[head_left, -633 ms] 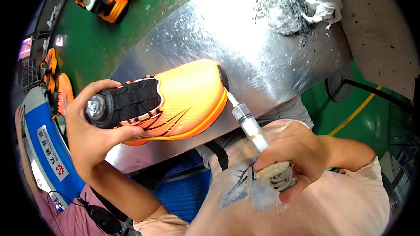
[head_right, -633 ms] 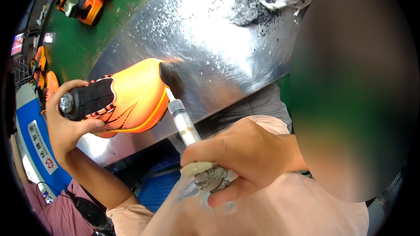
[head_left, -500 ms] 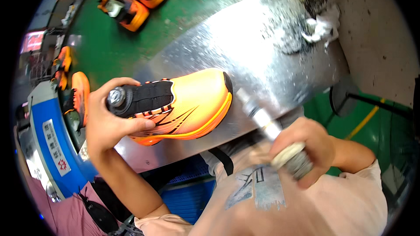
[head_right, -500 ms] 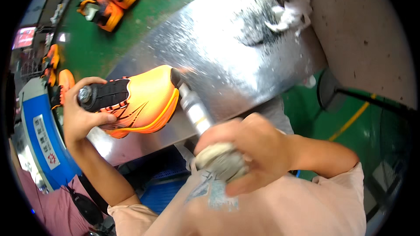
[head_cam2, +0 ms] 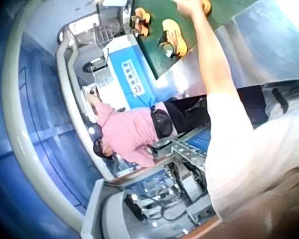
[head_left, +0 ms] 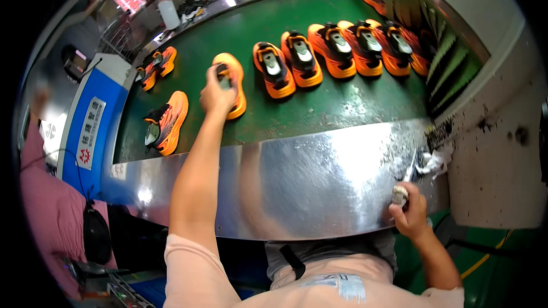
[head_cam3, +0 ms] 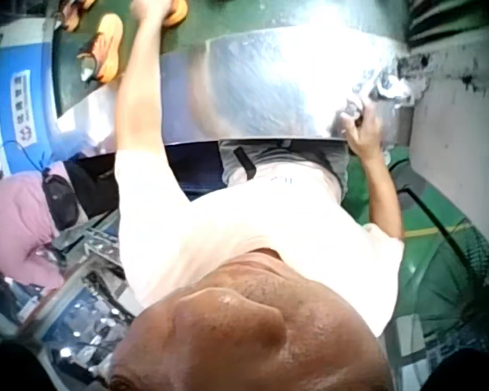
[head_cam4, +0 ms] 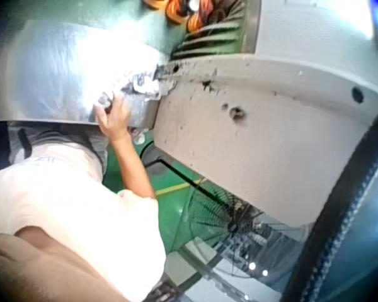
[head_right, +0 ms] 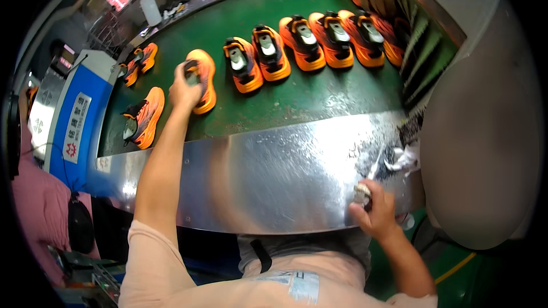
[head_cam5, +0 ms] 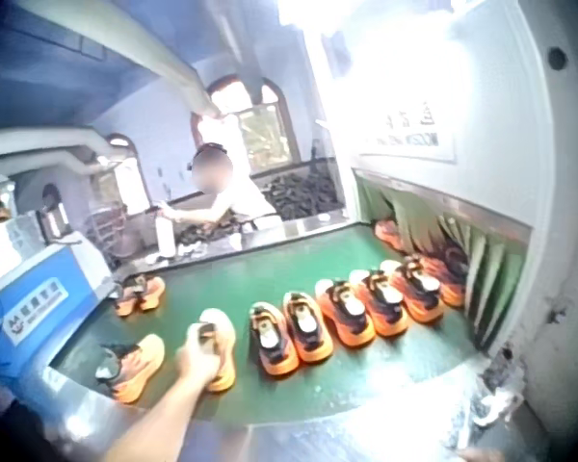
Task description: The person picks up shoes from a conveyor belt and applies a liquid adhesive around the seam between the upper and the sole using a syringe-style applicator.
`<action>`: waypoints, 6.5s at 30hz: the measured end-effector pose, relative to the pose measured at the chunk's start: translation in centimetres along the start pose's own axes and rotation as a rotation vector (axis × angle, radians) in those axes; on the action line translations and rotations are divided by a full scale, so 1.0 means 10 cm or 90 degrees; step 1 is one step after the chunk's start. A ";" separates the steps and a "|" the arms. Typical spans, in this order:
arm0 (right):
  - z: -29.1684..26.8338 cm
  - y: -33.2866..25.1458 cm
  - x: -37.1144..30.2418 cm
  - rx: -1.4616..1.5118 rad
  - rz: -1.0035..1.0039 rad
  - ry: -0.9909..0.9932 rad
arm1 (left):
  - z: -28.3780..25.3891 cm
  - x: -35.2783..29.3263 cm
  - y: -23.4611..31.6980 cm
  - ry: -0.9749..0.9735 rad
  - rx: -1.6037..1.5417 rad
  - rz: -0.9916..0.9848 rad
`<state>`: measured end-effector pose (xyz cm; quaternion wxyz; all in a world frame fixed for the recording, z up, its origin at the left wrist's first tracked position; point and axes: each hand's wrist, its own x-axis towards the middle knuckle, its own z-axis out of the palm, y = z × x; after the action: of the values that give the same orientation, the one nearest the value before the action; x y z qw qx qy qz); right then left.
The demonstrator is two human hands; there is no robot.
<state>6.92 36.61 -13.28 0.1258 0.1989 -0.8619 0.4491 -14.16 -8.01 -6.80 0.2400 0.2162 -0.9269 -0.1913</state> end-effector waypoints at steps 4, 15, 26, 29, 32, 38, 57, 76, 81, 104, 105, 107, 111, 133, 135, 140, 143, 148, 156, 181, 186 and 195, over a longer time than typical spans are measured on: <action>-0.03 -0.01 0.01 -0.037 -0.059 0.023 | 0.25 0.27 0.32 -0.002 -0.114 -0.081; -0.01 0.10 -0.23 -0.040 0.004 0.005 | -0.74 -0.01 -2.08 0.490 -0.069 0.018; 0.04 -0.04 0.00 -0.038 -0.070 0.006 | -0.86 0.15 -2.22 0.203 -0.477 -0.324; 0.00 -0.06 0.01 -0.006 -0.022 -0.014 | -1.11 -0.23 -1.69 0.055 -0.530 -0.191; -0.05 -0.06 0.02 -0.030 -0.030 -0.026 | -1.23 -0.91 -1.48 -0.062 -0.648 -0.214; -0.08 -0.19 0.05 0.012 0.014 -0.029 | -1.08 -2.31 -0.61 0.099 -0.576 -0.176; -0.59 -0.60 0.30 0.692 0.453 0.033 | -1.32 -1.61 0.27 -0.495 -0.274 0.448; 0.79 -2.14 1.46 0.782 0.382 -0.516 | -1.41 -3.12 -0.09 -0.082 -0.323 0.535; 1.20 -2.18 1.61 0.778 0.484 -0.622 | -1.37 -3.13 -0.10 -0.058 -0.334 0.540; 1.02 -2.20 1.46 0.536 0.362 -0.648 | -1.34 -3.15 -0.16 -0.043 -0.328 0.578; 0.96 -2.17 1.43 0.535 0.352 -0.634 | -1.35 -3.14 -0.16 -0.048 -0.331 0.576; 0.89 -2.11 1.34 0.539 0.342 -0.606 | -1.36 -3.14 -0.16 -0.058 -0.340 0.564; 0.76 -1.97 1.12 0.571 0.339 -0.540 | -1.40 -3.11 -0.14 -0.083 -0.334 0.545; 0.12 -1.45 0.08 0.838 0.400 -0.347 | -1.48 -3.05 0.01 -0.123 -0.222 0.573; 0.05 -1.37 0.00 0.865 0.408 -0.346 | -1.49 -3.03 0.03 -0.128 -0.217 0.582; -0.07 -1.19 -0.15 0.940 0.410 -0.310 | -1.52 -2.98 0.14 -0.160 -0.162 0.578; -0.09 -1.11 -0.21 0.948 0.426 -0.274 | -1.56 -2.90 0.29 -0.219 -0.099 0.548; -0.07 -1.02 -0.28 0.929 0.450 -0.234 | -1.52 -2.59 0.51 -0.294 -0.061 0.609; 0.05 -1.03 -0.24 0.950 0.451 -0.077 | -1.20 -2.05 0.88 -0.452 -0.002 0.759; 0.09 -1.53 -0.36 0.837 0.409 0.024 | -1.15 -2.50 1.31 -0.300 0.167 0.590; 0.20 -1.66 -0.45 0.761 0.402 0.012 | -1.13 -2.49 1.31 -0.332 0.121 0.475; 0.25 -0.87 0.01 1.242 0.561 0.040 | -1.37 -2.41 0.84 -0.368 -0.153 0.634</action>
<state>10.72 30.00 -8.36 -0.2387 -0.1266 -0.1227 0.9550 9.51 7.42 -0.56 0.0616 -0.3352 -0.9162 -0.2105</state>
